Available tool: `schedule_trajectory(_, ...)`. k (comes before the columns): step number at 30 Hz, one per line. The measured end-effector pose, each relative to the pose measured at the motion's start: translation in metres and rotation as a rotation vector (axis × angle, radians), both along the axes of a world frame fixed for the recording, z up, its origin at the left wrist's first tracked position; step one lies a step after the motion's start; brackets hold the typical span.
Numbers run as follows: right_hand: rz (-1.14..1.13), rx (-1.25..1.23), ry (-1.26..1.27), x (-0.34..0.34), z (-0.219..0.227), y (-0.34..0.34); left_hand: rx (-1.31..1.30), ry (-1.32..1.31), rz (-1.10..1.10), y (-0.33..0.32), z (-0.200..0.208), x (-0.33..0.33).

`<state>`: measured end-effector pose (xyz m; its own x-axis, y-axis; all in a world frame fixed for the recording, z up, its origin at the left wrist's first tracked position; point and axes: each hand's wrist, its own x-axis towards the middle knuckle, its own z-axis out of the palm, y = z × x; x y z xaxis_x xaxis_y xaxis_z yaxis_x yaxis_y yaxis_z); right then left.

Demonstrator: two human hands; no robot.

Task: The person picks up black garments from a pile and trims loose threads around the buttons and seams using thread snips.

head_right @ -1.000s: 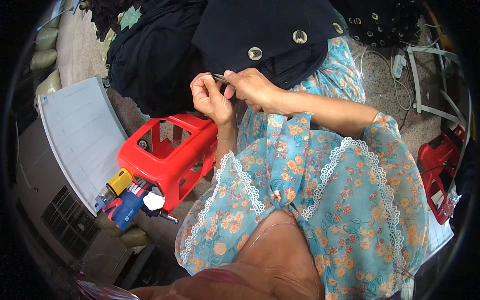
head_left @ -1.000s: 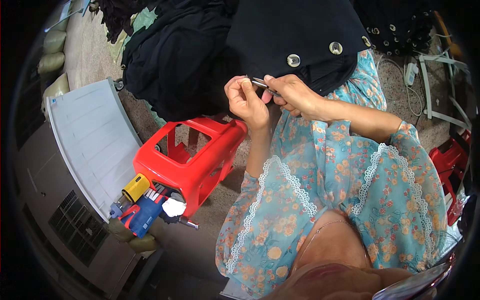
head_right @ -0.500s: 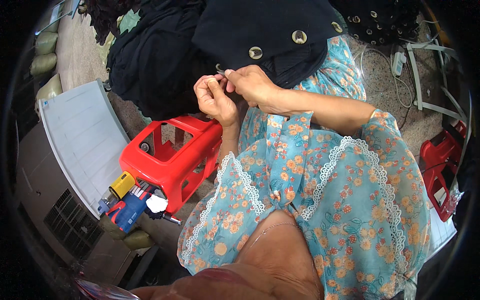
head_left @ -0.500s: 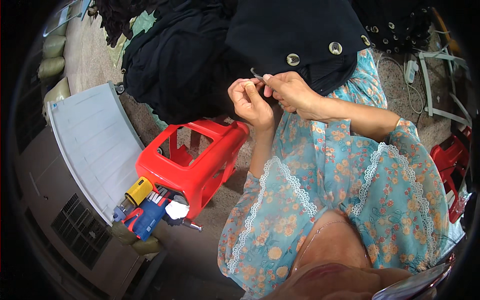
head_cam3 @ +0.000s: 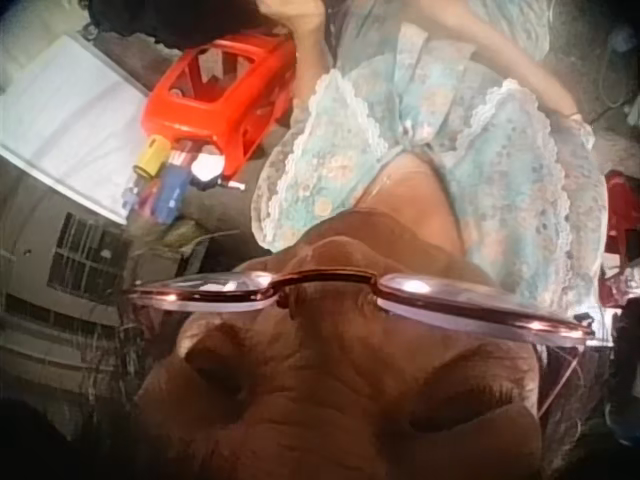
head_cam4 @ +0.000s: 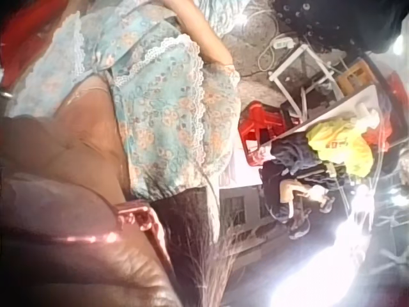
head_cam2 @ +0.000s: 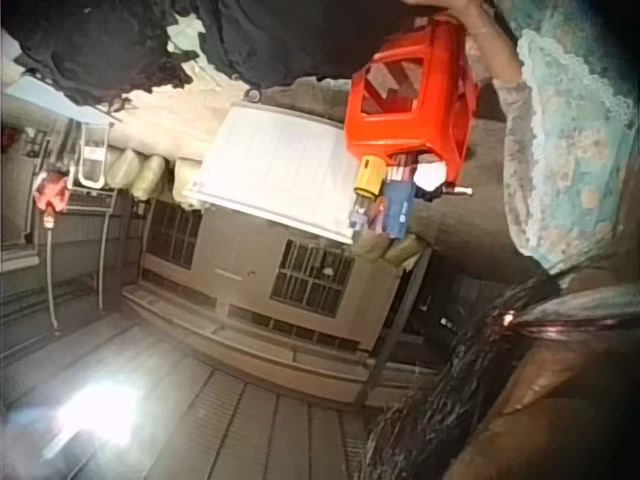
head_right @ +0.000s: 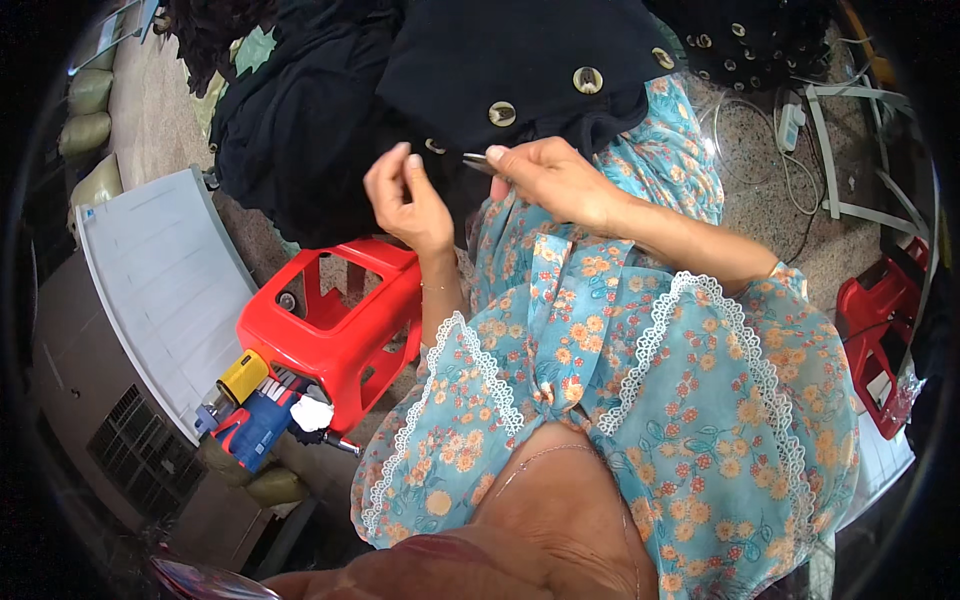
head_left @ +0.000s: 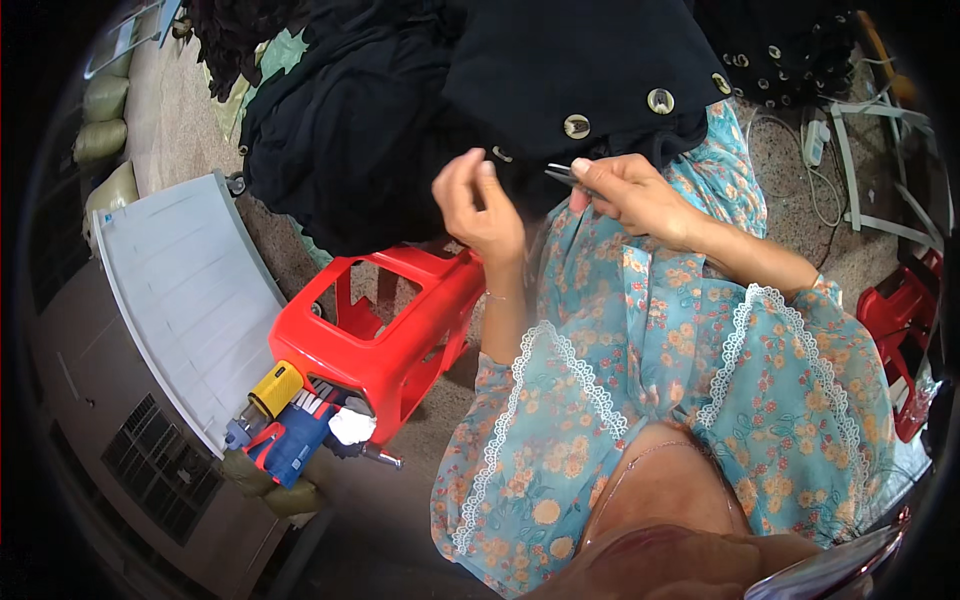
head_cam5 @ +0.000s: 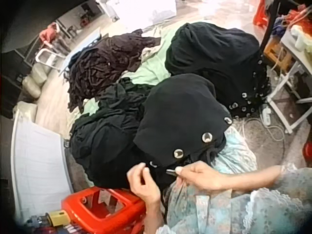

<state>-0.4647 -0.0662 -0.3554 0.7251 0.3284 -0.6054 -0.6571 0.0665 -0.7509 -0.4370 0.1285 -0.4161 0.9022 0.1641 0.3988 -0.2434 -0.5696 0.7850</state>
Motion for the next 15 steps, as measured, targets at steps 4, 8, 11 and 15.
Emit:
schedule_trajectory(4, -0.351, -0.026, -0.1, -0.006, -0.002, -0.013, 0.085, -0.064, -0.214, -0.033, 0.021, 0.003)
schedule_trajectory(8, -0.68, 0.099, -0.049, -0.002, -0.017, -0.031, 0.086, 0.137, -0.412, -0.058, 0.033, 0.01)
schedule_trajectory(11, -0.703, 0.109, -0.062, -0.004, -0.023, -0.031, 0.327, 0.077, -0.38, -0.071, 0.027, 0.016)
schedule_trajectory(15, -0.645, 0.085, -0.067, -0.003, -0.022, -0.03, 0.314, 0.007, -0.35, -0.064, 0.016, 0.018)
